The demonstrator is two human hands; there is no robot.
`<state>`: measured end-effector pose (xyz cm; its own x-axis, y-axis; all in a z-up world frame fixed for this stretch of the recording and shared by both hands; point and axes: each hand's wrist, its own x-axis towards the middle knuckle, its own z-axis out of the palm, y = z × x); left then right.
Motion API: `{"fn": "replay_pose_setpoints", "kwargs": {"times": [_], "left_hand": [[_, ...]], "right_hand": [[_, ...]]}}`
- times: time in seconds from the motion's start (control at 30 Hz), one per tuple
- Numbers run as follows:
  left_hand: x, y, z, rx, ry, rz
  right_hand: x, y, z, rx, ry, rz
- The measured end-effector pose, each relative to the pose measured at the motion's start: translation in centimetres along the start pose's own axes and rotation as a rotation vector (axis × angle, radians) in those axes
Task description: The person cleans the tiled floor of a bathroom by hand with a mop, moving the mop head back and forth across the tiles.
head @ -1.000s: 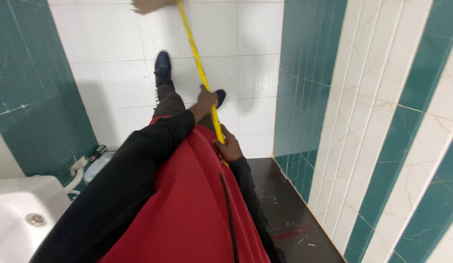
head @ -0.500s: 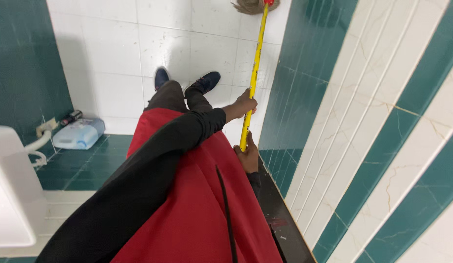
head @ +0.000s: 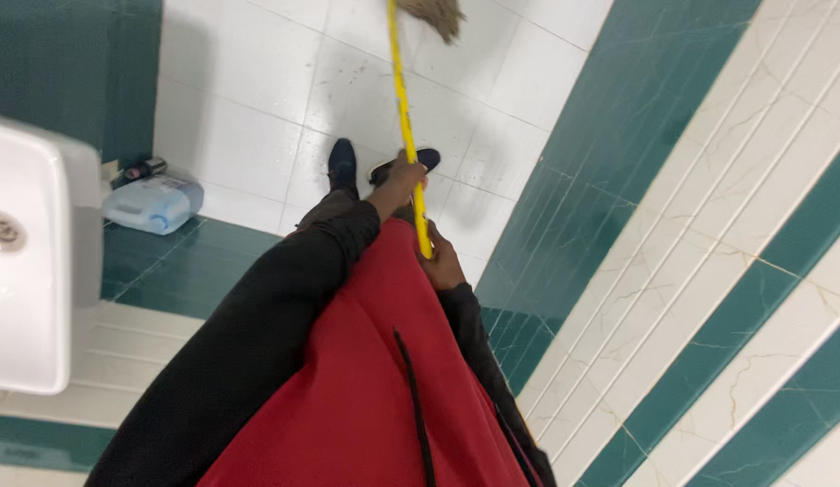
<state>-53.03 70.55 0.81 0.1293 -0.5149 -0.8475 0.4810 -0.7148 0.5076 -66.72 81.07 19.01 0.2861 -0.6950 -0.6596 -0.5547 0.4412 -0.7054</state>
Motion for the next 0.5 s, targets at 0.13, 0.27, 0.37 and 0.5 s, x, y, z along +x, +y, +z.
{"fn": "replay_pose_setpoints", "kwargs": {"times": [0.13, 0.27, 0.37, 0.5], "left_hand": [[0.5, 1.8, -9.7, -0.238, -0.027, -0.014], [0.9, 2.3, -17.5, -0.246, 0.153, 0.050], [-0.5, 2.9, -21.9, -0.271, 0.224, 0.056], [-2.3, 3.1, -22.0, -0.194, 0.295, 0.065]], "right_hand": [[0.7, -7.4, 3.4, -0.200, -0.062, 0.029], [1.6, -12.4, 5.9, -0.207, -0.289, 0.124], [2.6, -11.4, 8.1, -0.318, -0.383, -0.022], [2.9, -6.9, 9.3, -0.355, -0.208, -0.543]]}}
